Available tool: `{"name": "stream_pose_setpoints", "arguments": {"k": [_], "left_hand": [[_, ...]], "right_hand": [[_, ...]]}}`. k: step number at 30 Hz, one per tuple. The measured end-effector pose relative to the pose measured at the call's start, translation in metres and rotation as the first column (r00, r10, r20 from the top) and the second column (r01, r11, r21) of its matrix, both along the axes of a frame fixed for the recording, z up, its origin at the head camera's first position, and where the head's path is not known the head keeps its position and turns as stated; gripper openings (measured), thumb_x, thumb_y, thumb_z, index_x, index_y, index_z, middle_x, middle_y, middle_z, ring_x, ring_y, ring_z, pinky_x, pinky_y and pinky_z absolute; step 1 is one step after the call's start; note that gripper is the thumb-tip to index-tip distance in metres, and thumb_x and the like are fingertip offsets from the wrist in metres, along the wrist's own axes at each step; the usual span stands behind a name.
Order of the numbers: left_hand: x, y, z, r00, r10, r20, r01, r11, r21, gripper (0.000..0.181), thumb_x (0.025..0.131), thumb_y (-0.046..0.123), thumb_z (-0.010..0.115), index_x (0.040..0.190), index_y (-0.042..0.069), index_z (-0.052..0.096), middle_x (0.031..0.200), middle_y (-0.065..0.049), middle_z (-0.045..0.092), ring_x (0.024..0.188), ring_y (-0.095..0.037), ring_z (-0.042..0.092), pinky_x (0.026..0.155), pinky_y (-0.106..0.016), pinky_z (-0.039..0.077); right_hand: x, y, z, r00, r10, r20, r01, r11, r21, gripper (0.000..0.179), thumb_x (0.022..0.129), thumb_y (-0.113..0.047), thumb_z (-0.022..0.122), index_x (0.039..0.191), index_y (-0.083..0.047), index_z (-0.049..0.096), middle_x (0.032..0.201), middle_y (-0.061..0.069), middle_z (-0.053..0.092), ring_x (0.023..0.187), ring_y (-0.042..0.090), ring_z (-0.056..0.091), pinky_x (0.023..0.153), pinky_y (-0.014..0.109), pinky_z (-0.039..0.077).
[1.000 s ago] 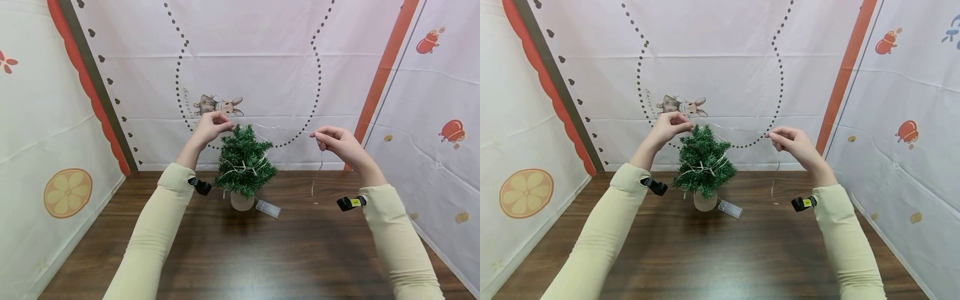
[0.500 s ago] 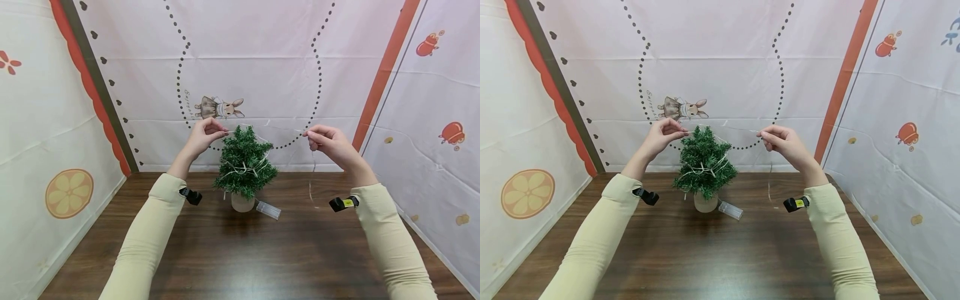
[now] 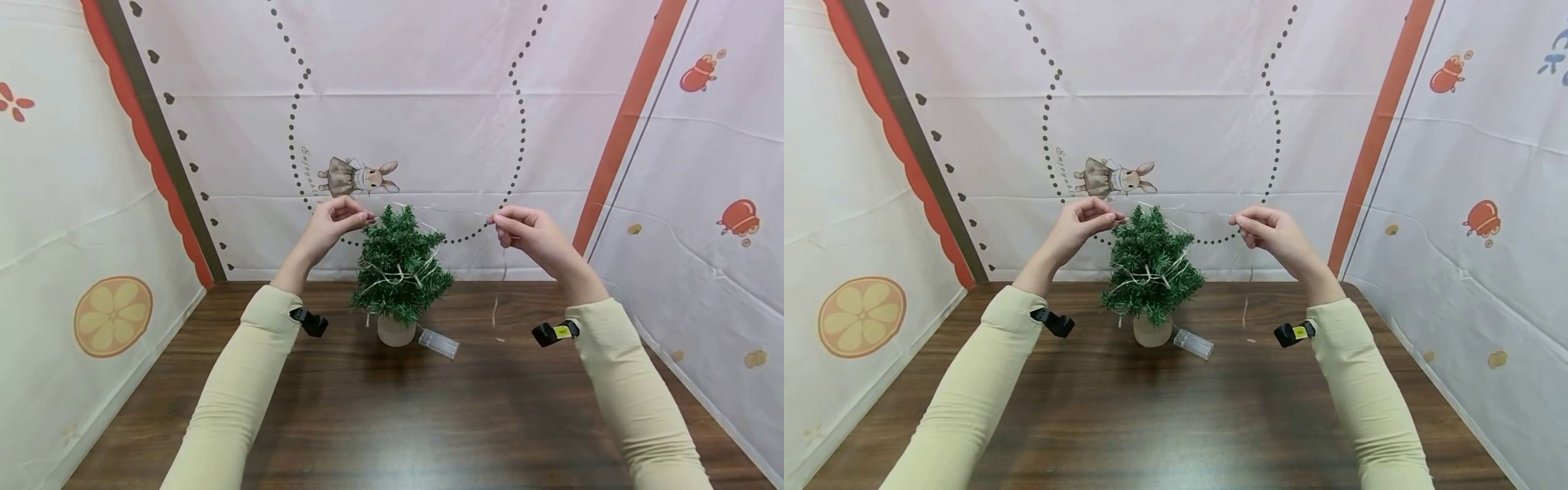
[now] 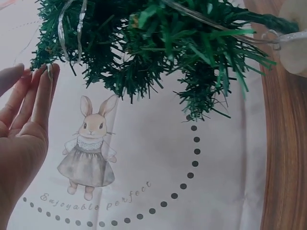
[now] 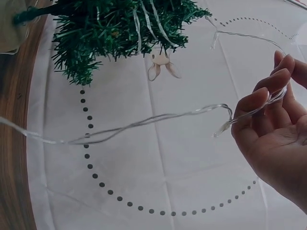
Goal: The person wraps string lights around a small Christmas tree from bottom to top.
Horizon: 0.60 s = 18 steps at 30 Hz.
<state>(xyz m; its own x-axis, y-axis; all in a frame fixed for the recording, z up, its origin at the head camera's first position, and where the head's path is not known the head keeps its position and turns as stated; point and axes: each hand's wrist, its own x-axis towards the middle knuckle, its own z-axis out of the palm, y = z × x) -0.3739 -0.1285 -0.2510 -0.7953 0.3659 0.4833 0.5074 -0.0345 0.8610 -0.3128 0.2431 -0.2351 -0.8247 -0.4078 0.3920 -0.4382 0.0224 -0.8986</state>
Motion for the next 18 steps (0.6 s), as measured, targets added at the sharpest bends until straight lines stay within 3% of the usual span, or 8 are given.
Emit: {"name": "stream_pose_setpoints", "arguments": {"k": [5, 10, 16, 18], "left_hand": [[-0.001, -0.001, 0.004, 0.999, -0.021, -0.03, 0.022, 0.999, 0.03, 0.01, 0.091, 0.002, 0.059, 0.1, -0.003, 0.058, 0.105, -0.017, 0.068, 0.102, -0.03, 0.065, 0.093, -0.034, 0.051], [0.0, -0.004, 0.008, 0.999, -0.03, -0.029, 0.031, 0.999, 0.038, 0.012, 0.09, -0.001, 0.06, 0.101, 0.0, 0.058, 0.102, -0.016, 0.068, 0.098, -0.025, 0.066, 0.096, -0.042, 0.048], [0.0, -0.004, 0.01, 0.998, -0.028, -0.047, 0.028, 1.0, 0.0, 0.015, 0.091, 0.003, 0.06, 0.105, 0.001, 0.064, 0.097, -0.001, 0.07, 0.096, -0.022, 0.065, 0.093, -0.032, 0.051], [-0.001, -0.004, 0.009, 0.998, -0.024, -0.064, 0.025, 1.0, 0.016, 0.013, 0.092, 0.003, 0.059, 0.104, 0.001, 0.065, 0.096, -0.003, 0.07, 0.095, -0.023, 0.065, 0.091, -0.03, 0.052]], "right_hand": [[-0.002, 0.001, -0.003, 1.0, -0.019, -0.012, 0.019, 0.998, 0.056, 0.013, 0.097, -0.017, 0.055, 0.099, -0.011, 0.066, 0.079, -0.002, 0.055, 0.067, 0.012, 0.045, 0.062, 0.023, 0.044], [-0.004, 0.002, -0.008, 0.997, -0.075, -0.035, 0.079, 0.985, 0.156, 0.015, 0.096, -0.019, 0.056, 0.102, -0.01, 0.067, 0.074, -0.002, 0.053, 0.067, 0.011, 0.046, 0.061, 0.022, 0.045], [-0.005, 0.006, -0.013, 0.995, -0.083, -0.057, 0.095, 0.968, 0.231, 0.019, 0.097, -0.021, 0.055, 0.105, -0.008, 0.065, 0.073, -0.001, 0.053, 0.068, 0.012, 0.046, 0.061, 0.023, 0.043], [-0.005, 0.009, -0.016, 0.996, -0.079, -0.05, 0.089, 0.961, 0.26, 0.021, 0.097, -0.022, 0.055, 0.107, -0.007, 0.065, 0.073, -0.001, 0.053, 0.068, 0.012, 0.047, 0.063, 0.023, 0.045]]}}
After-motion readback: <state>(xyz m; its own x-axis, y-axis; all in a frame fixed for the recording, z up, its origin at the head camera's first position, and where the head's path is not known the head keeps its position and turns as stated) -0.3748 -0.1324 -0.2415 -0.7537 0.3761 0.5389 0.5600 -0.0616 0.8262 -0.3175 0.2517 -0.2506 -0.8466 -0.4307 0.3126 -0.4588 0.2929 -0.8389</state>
